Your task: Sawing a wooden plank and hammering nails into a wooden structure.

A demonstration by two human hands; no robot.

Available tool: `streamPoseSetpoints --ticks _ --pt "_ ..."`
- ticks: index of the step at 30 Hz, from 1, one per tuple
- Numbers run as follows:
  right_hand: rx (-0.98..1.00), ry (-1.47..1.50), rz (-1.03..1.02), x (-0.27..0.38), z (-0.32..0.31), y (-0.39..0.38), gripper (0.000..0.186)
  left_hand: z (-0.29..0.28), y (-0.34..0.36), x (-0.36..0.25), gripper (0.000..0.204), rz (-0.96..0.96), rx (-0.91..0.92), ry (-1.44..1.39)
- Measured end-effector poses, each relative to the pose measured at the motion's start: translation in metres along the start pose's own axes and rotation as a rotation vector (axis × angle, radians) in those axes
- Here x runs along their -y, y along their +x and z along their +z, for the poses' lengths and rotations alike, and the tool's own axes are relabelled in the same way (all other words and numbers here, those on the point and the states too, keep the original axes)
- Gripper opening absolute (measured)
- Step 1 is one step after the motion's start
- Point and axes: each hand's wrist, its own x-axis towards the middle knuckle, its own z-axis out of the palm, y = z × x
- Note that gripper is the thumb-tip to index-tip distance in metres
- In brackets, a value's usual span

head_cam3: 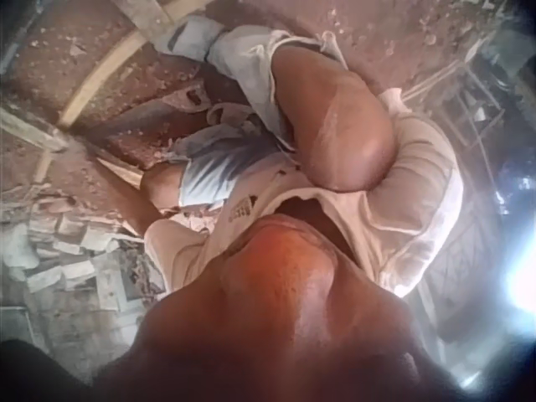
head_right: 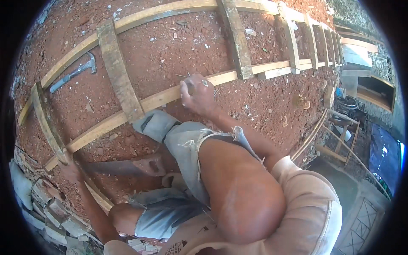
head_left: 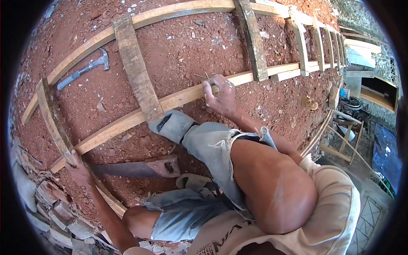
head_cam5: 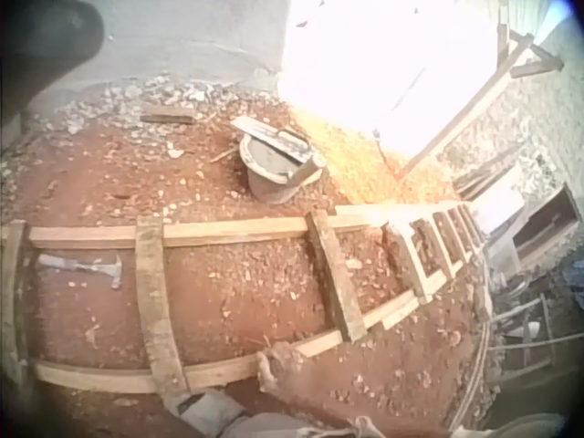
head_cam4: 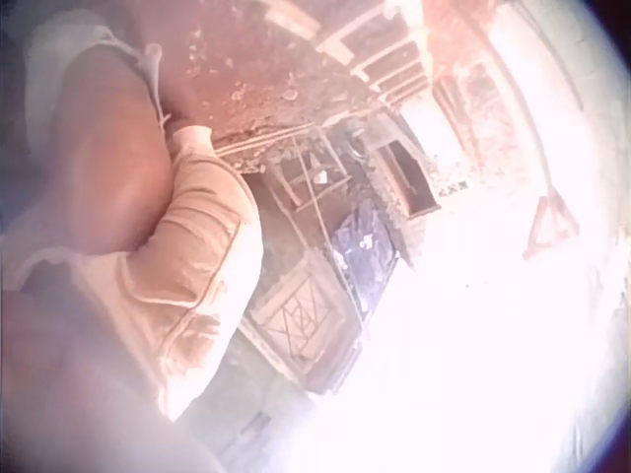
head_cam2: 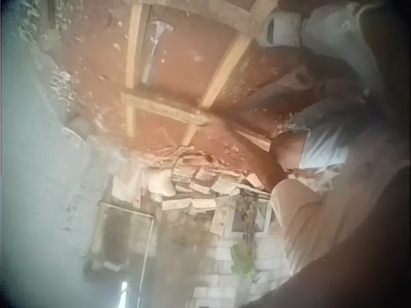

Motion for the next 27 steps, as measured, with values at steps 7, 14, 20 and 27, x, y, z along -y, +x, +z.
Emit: streamPoseSetpoints --ticks 7,14,20,27 --pt "0.009 -0.205 0.740 -0.058 -0.032 -0.093 0.032 0.013 0.004 0.014 0.092 0.056 -0.024 0.085" --pt "0.129 -0.322 0.924 -0.081 -0.019 -0.048 0.061 0.018 0.010 0.027 0.094 0.100 -0.052 0.108" --pt "0.122 -0.257 0.870 -0.077 -0.031 -0.053 0.051 0.020 0.013 0.030 0.093 0.205 -0.073 0.148" --pt "0.080 -0.100 0.902 -0.076 -0.028 -0.053 0.040 0.012 0.004 0.014 0.094 0.036 -0.036 0.090"
